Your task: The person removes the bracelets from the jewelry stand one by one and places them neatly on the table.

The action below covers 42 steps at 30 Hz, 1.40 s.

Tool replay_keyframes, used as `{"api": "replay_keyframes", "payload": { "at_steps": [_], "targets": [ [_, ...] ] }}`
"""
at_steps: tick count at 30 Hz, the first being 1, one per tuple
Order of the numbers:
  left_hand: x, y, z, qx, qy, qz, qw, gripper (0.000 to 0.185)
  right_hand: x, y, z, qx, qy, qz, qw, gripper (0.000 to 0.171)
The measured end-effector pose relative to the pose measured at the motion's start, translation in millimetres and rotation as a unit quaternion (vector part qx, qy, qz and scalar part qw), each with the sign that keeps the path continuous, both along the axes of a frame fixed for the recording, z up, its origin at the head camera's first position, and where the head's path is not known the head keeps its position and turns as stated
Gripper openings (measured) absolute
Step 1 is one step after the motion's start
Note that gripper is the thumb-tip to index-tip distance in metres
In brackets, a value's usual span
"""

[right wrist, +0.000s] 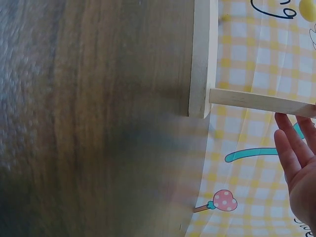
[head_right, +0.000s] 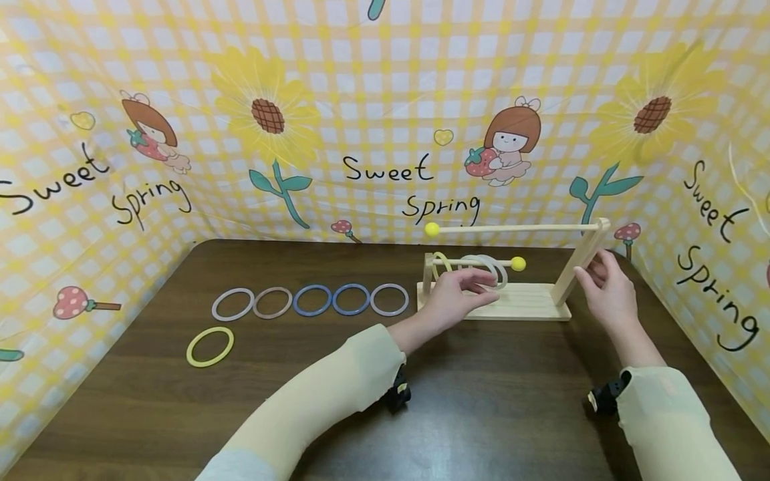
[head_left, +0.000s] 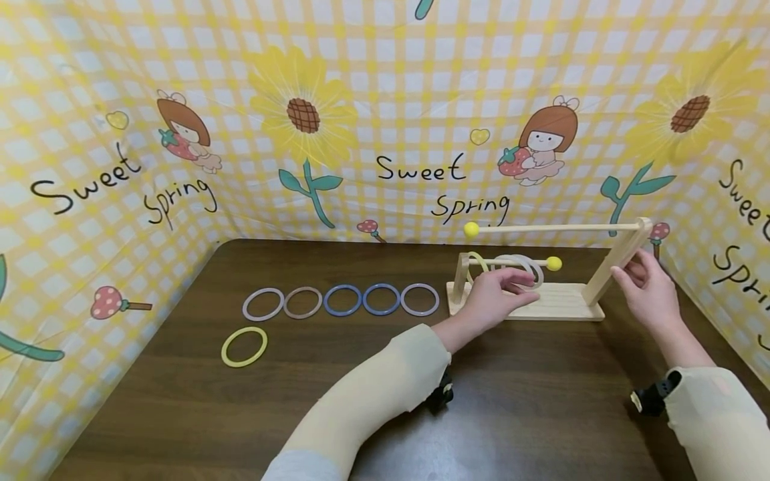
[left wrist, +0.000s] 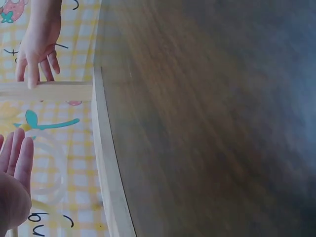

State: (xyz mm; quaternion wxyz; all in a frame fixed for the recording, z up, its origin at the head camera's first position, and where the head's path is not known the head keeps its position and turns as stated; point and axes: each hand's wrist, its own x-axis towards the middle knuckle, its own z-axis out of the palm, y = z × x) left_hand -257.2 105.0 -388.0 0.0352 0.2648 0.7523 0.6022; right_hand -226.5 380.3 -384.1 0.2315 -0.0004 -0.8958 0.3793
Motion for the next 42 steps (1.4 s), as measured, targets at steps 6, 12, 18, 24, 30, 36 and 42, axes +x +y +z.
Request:
{"api": "replay_keyframes", "payload": {
  "at_steps": [6, 12, 18, 24, 30, 36, 42],
  "targets": [
    [-1.4, 10.4, -3.0, 0.004, -0.013, 0.01, 0.9999, 0.026, 1.4, -0.6, 1.5, -0.004, 0.001, 0.0, 1.0, 0.053],
    [-6.7, 17.7, -10.1, -0.003, -0.01, 0.032, 0.9994, 0.024, 0.0, -0.2, 0.8, -0.007, -0.001, 0.004, 1.0, 0.054],
    [-9.6, 22.1, -13.9, -0.007, -0.019, 0.04, 0.999, 0.027, -0.6, 0.3, 1.6, -0.005, -0.003, 0.003, 1.0, 0.053],
    [-10.4, 28.1, -15.5, -0.022, -0.009, 0.068, 0.9974, 0.025, -1.6, 0.2, 2.2, -0.009, 0.001, 0.007, 1.0, 0.053],
    [-11.1, 33.5, -17.5, -0.016, -0.001, 0.088, 0.996, 0.019, -1.3, -0.1, 1.9, -0.01, -0.008, 0.005, 1.0, 0.054],
    [-11.5, 35.3, -16.6, 0.014, 0.01, 0.074, 0.9971, 0.015, -2.3, 1.2, 1.0, -0.011, -0.004, 0.007, 1.0, 0.054],
    [-11.0, 35.0, -16.9, 0.002, 0.012, 0.074, 0.9972, 0.014, -3.1, 2.5, -0.7, -0.012, -0.002, 0.007, 1.0, 0.054]
  ]
}}
